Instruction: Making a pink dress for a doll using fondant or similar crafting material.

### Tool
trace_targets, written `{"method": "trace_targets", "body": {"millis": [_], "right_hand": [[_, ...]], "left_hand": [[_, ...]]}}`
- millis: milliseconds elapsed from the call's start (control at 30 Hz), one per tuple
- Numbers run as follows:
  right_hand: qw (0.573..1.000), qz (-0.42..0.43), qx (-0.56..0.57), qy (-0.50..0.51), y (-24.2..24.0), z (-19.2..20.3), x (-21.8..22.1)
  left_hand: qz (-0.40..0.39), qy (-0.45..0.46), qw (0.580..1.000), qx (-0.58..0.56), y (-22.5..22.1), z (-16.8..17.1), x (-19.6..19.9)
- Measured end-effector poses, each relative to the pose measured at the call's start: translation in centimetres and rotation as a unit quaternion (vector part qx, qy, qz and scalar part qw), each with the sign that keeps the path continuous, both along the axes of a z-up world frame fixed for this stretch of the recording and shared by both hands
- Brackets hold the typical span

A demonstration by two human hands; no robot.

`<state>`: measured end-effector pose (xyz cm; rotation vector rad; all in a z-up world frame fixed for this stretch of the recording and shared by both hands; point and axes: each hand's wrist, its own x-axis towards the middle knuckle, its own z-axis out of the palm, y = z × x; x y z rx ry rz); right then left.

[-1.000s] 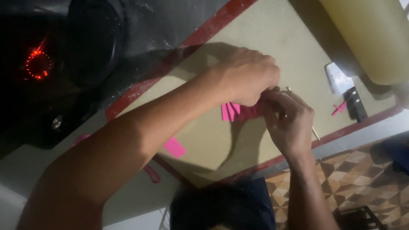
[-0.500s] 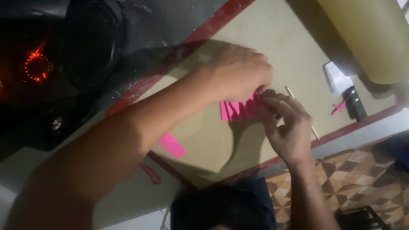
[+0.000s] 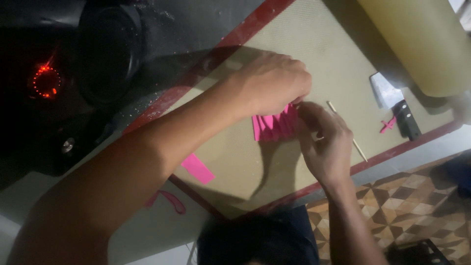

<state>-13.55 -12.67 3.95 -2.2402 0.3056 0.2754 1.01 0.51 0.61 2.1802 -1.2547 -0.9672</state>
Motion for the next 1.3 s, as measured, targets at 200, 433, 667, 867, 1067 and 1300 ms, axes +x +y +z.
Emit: {"method": "trace_targets", "body": {"millis": [200,433,667,867,1067,1300], "right_hand": [[1.0,0.007,0.014,-0.009,-0.1,-0.9,0.5],[0.998,0.026,-0.001,-0.049,0.1,-1.1,-0.3],[0.995,0.047,-0.028,-0.086,0.2,-1.2,-0.3],[0.997,0.037,-0.015,-0.062,0.1,-1.5,-0.4],[0.996,0.043,-0.03,-0.079,0.3,-1.2,-0.1],[0.996,0.04,-0.049,-0.07,0.3,-1.5,-0.2]], "left_hand": [[0.008,0.019,1.0,0.017,0.9,0.1,0.2],[0.007,0.008,1.0,0.007,1.0,0.9,0.7],[-0.003,-0.036,0.999,-0.01,1.6,0.7,0.9],[-0.026,-0.097,0.993,-0.055,1.5,-1.1,0.3],[-0.037,-0.166,0.981,-0.099,2.6,-1.0,-0.1],[-0.034,-0.149,0.983,-0.104,2.7,-1.9,-1.6]]}}
